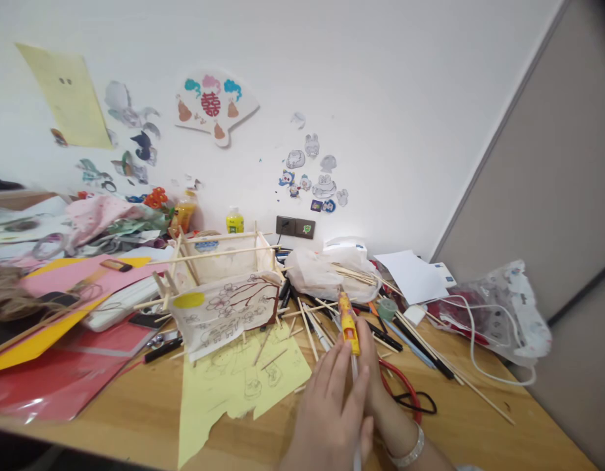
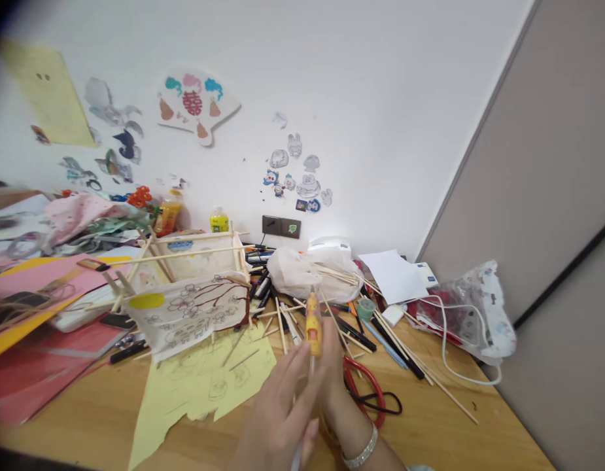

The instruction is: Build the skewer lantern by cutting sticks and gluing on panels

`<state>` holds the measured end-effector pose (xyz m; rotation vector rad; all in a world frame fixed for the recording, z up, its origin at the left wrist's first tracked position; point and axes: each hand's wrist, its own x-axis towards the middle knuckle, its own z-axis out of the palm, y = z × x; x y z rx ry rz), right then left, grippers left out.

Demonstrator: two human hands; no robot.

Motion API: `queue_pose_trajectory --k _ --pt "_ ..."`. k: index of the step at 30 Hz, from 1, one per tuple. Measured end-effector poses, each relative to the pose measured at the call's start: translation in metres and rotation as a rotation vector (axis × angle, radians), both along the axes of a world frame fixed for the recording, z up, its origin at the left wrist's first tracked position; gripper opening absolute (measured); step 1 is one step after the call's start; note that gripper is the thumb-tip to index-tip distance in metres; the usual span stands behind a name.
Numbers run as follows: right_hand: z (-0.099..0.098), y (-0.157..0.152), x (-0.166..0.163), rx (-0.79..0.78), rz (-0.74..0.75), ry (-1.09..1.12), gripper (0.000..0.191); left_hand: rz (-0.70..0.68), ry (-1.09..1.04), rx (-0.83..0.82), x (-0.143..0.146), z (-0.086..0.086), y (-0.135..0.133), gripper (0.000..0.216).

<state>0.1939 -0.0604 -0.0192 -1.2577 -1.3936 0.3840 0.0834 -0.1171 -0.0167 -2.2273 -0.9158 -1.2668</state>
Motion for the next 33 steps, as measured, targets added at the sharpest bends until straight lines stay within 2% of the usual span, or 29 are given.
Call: queue_pose_trajectory --k 3,7,12,17,22,27,33 --pt "0.008 -0.002 -0.002 -0.036 0.000 -0.025 0.018 -0.026 -0.084 -0.084 0.001 -0.006 -0.001 0.063" --pt "0.012 -0.005 -0.005 -0.035 -0.002 -0.059 0.012 -0.088 -0.085 -0.185 -0.004 -0.005 -0.002 0.063" --pt "0.013 -0.003 -0.007 -0.083 -0.001 -0.092 0.008 -0.139 -0.089 -0.174 -0.009 0.001 0.000 0.065" --pt "0.016 -0.004 -0.007 -0.102 -0.058 -0.128 0.010 -0.170 -0.038 -0.257 -0.014 0.006 0.000 0.061" --pt "0.014 -0.005 -0.008 -0.079 -0.089 -0.125 0.009 -0.242 -0.110 -0.255 -0.019 0.004 0.005 0.062" --pt "0.018 -0.009 -0.011 -0.050 -0.104 -0.092 0.004 -0.156 -0.192 -0.267 -0.013 -0.001 0.009 0.054" --pt "0.021 -0.010 -0.010 -0.081 -0.164 -0.205 0.002 -0.029 -0.176 -0.241 0.000 -0.003 0.011 0.045"
